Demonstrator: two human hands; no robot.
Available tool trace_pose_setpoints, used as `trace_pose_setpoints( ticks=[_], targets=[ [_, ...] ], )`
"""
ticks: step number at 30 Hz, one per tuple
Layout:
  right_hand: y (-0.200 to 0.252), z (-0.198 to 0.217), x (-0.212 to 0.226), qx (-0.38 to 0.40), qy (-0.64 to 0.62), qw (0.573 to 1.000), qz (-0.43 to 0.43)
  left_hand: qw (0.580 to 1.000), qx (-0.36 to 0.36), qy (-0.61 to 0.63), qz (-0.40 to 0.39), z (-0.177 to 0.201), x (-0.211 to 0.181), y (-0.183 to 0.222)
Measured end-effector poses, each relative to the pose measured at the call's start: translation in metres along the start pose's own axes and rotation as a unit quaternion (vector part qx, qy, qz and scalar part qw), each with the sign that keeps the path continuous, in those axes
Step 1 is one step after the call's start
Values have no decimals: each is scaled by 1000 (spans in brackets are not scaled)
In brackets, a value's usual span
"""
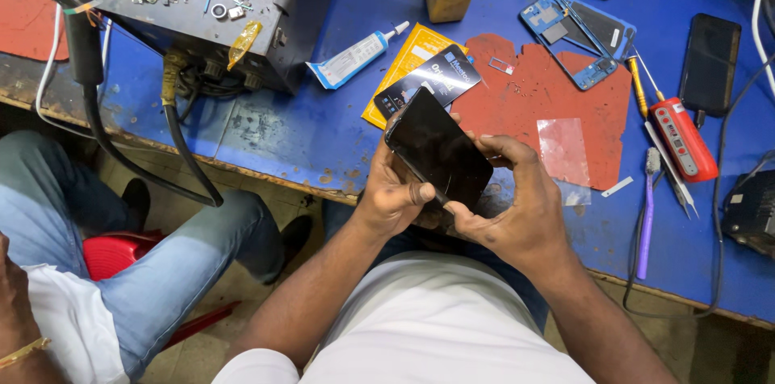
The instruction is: The person cleans the edges of a phone screen with a small tool, removes a protective plastic film, and then uses a screwdriver to tighten screws on the internal phone frame.
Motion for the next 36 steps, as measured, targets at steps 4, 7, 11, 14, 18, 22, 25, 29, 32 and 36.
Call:
trace_pose_setpoints(
  ticks=[4,7,11,14,18,22,25,29,32,36],
  targets=[
    [-1,0,-1,7,-7,1000,2,1000,4,0,2,0,-1,-1],
    [-1,-1,-1,5,-5,1000,6,1000,6,-15,-9,0,-2,-2],
    [1,-3,1,1,-3,1000,5,1000,3,-14,-20,-2,-1,-2],
    [2,-3,1,0,-2,1000,-1,1000,5,-16,-22,-2,-1,-3],
    [2,-3,3,1,-2,1000,4,1000,7,-18,-22,-2,-1,-3],
    [2,-2,0,1,2,1000,3,1000,18,-7,-11,3,0,-7],
    [1,-3,-2,-1,-1,1000,6,1000,16,1,8,4,1,-6],
    [3,-5,-6,1,-4,1000,1,1000,14,-1,14,7,1,-6],
    [3,-6,-8,2,-4,1000,3,1000,17,1,11,8,2,-7],
    [2,-5,-10,2,-5,1000,4,1000,19,3,5,8,4,-7]
  ],
)
Point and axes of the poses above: each hand's wrist, its own y-axis away from the middle knuckle, its own z-axis out of the back of the hand, x = y × z, the point moved 2 cm from there along -y, towards the middle knuckle, and after that the axes turned 15 degrees about -x, right-handed, at the moved point
